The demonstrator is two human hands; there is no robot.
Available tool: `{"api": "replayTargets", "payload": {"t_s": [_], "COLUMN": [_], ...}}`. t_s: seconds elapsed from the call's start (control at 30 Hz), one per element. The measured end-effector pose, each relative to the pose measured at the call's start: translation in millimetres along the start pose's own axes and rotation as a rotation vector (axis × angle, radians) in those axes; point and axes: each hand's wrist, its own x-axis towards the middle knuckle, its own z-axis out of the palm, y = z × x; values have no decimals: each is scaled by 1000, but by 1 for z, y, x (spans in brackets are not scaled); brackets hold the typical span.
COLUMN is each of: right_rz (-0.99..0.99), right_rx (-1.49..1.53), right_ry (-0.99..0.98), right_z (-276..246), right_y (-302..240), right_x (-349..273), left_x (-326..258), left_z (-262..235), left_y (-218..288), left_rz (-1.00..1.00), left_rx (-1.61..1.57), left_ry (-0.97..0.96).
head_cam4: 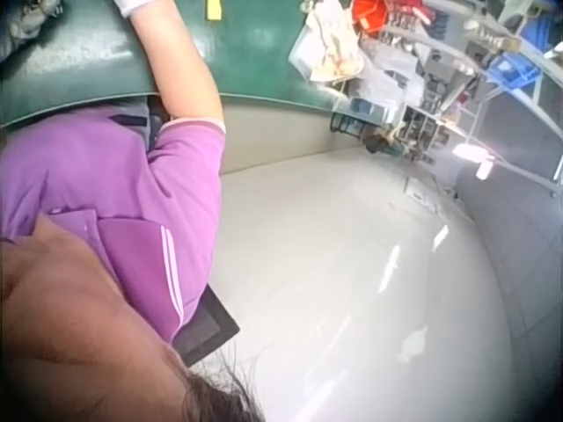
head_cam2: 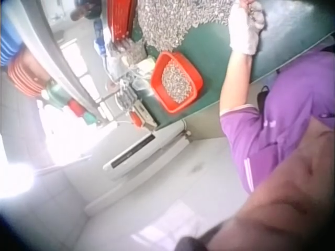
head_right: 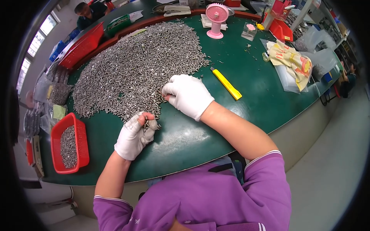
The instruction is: Sorting and inspecting small metal components on a workbench in a factory setting.
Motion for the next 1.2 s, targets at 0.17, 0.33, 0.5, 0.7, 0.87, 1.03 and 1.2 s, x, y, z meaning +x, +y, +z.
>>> {"api": "replayTargets", "payload": {"t_s": [0.17,0.33,0.5,0.7,0.87,1.03,1.2], "right_rz": [-24,-8,-256,-384,-356,-155,-47], "right_rx": [-44,-81,158,191,220,104,-7], "right_ry": [-106,-181,-52,-57,-57,44,70], "right_z": [7,8,-1,1,0,-5,-4], "right_y": [-2,-6,-18,-24,-22,-13,-3], "right_x": [-2,-3,1,-2,-2,1,1], "left_x": [2,2,2,1,3,1,0], "left_z": [0,-4,2,3,3,1,2], "left_y": [0,-4,-3,-2,-4,1,1], "left_rz": [11,33,41,-31,-28,5,-11], "left_rx": [-107,-60,-52,61,0,7,9], "left_ry": [16,-4,30,30,26,6,43]}}
